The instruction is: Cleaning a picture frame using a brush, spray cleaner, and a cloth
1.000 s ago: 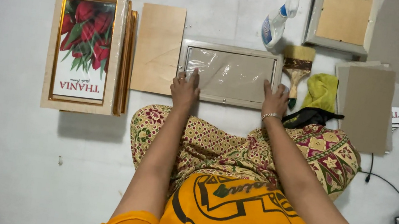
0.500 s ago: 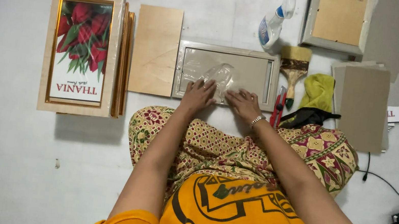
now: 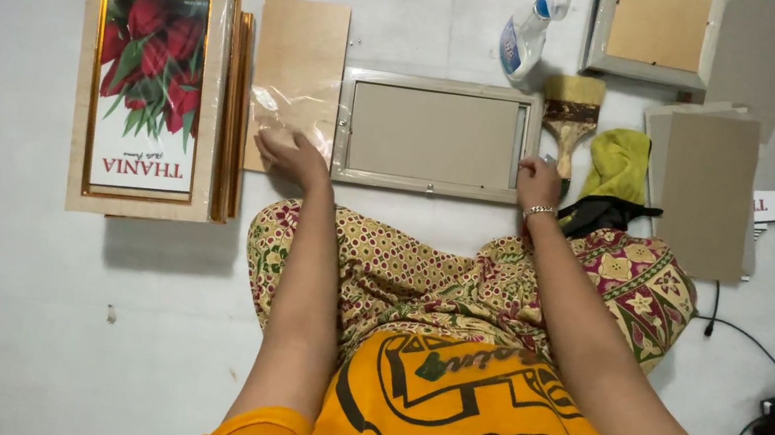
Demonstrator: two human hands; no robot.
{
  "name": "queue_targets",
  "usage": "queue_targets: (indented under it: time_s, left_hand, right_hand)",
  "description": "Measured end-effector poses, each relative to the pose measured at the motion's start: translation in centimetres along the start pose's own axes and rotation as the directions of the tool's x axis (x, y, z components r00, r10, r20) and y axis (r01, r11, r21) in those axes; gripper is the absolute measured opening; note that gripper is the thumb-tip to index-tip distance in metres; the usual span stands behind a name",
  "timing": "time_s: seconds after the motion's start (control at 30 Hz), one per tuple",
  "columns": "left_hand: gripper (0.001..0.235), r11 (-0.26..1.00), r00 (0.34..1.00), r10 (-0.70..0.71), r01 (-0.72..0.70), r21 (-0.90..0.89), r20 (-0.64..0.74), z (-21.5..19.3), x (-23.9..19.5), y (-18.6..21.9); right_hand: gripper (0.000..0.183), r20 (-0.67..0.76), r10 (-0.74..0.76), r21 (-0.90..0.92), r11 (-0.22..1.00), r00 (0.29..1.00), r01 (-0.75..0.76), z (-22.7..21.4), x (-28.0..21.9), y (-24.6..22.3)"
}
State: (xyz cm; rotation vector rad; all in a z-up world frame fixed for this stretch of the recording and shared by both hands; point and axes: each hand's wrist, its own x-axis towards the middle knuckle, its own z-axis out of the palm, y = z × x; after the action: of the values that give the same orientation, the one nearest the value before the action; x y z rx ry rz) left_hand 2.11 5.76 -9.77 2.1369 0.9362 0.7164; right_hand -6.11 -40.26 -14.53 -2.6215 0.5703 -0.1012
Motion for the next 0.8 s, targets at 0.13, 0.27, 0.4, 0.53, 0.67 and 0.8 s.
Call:
queue_targets:
  time_s: [0.13, 0.27, 0.4, 0.53, 0.67, 0.8]
  left_hand:
    - [0.071, 0.915, 0.919, -0.393, 0.394, -0.080, 0.027, -0.1, 0.4, 1.6]
    - [0.066, 0.905, 0.900, -0.424, 0.424, -0.023, -0.097, -2.1, 0.5, 4.4]
    - [0.065, 0.994, 0.945, 0.113, -0.106, 0.038, -0.306, -1.3, 0.0, 3.9]
    - [0.069, 0.940, 0.925, 0.340, -0.331, 0.076, -0.172, 0.5, -1.1, 3.7]
    - [0.047, 0.730, 0.732, 0.676, -0.681, 0.061, 0.087, -1.3, -3.8, 6.4]
    - [0.036, 0.613, 0.552, 0.762, -0.783, -0.102, 0.339, -1.1, -4.9, 5.7]
  right_hand:
    - [0.027, 0.162, 0.145, 0.088, 0.983, 0.976, -0.161, 1.2, -0.5, -1.4]
    - [0.031, 0.262, 0.329, 0.293, 0.868, 0.907, -0.400, 0.1, -1.4, -3.5]
    - [0.035, 0.263, 0.355, 0.279, 0.862, 0.897, -0.423, 0.7, -1.2, -3.2]
    - [0.039, 0.278, 0.345, 0.251, 0.875, 0.897, -0.414, 0.8, -0.6, -2.7]
    - [0.049, 0.261, 0.294, 0.362, 0.853, 0.919, -0.376, -1.8, -1.6, -4.9]
    - [0.035, 0.042, 0.207, 0.310, 0.927, 0.977, -0.210, -4.8, -2.4, -8.1]
